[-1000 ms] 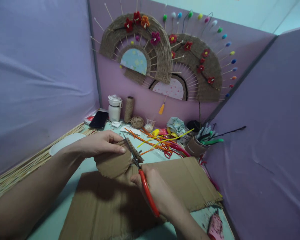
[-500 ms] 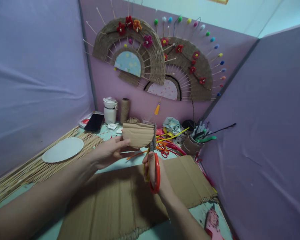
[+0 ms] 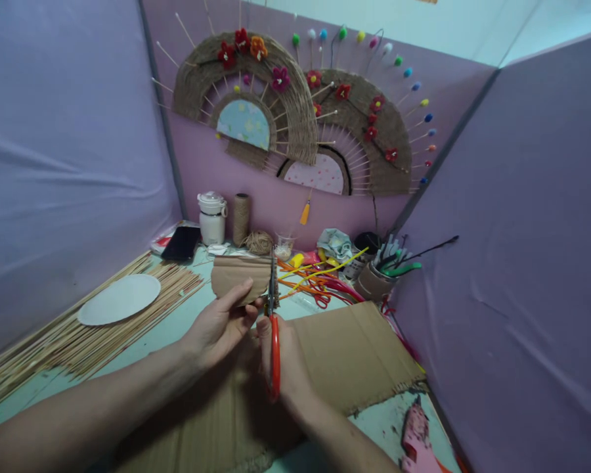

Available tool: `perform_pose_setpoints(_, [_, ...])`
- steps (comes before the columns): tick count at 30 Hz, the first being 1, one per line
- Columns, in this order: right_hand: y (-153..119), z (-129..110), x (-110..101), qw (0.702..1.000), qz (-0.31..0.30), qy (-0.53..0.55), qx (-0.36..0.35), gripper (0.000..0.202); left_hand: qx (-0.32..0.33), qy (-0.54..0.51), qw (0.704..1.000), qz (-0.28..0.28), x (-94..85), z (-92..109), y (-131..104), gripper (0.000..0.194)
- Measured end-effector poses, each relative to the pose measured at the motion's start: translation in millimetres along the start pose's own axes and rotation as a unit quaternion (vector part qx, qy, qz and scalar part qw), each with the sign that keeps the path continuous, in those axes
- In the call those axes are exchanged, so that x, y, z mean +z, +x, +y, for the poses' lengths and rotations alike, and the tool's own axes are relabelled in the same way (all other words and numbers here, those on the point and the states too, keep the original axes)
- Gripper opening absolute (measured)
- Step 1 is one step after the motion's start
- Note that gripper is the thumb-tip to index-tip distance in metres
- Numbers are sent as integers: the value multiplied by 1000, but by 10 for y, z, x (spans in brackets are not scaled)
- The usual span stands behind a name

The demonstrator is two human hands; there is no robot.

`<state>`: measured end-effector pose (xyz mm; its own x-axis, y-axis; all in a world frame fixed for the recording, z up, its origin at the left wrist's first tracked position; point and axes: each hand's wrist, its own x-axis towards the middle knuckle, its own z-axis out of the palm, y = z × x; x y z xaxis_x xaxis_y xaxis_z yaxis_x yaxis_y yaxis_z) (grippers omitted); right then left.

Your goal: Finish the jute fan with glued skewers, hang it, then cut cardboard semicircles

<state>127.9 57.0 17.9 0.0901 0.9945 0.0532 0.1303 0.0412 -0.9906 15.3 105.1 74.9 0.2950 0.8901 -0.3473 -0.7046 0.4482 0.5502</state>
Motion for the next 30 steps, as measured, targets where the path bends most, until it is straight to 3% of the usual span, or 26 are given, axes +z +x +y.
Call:
perform_pose_setpoints(2, [-16,-29,-21,999,-17,-25,-18,63,15,14,1000,-4,-8,3,18,7])
perform_pose_setpoints(5, [-36,-103,-88,998,-64,-28,9,65,42,59,997,-32,-11,88,64,5])
perform_pose_setpoints(9, [-41,-190,-215,992,-126,-27,-4,65,10,118,991,-66,-4,307,124,3])
perform_pose_setpoints(16, [-38,-324,-422,972,-215,-95,-11,69,14,256,953,-162,-73,613,160,25])
perform_pose_setpoints(23, [-75,-351,-486,958,-221,-167,-71,62,-22,323,925,-199,-145,810,144,34])
perform_pose_setpoints(30, [-88,-376,-470,948,-232,-194,-99,56,-39,355,908,-218,-214,877,214,34])
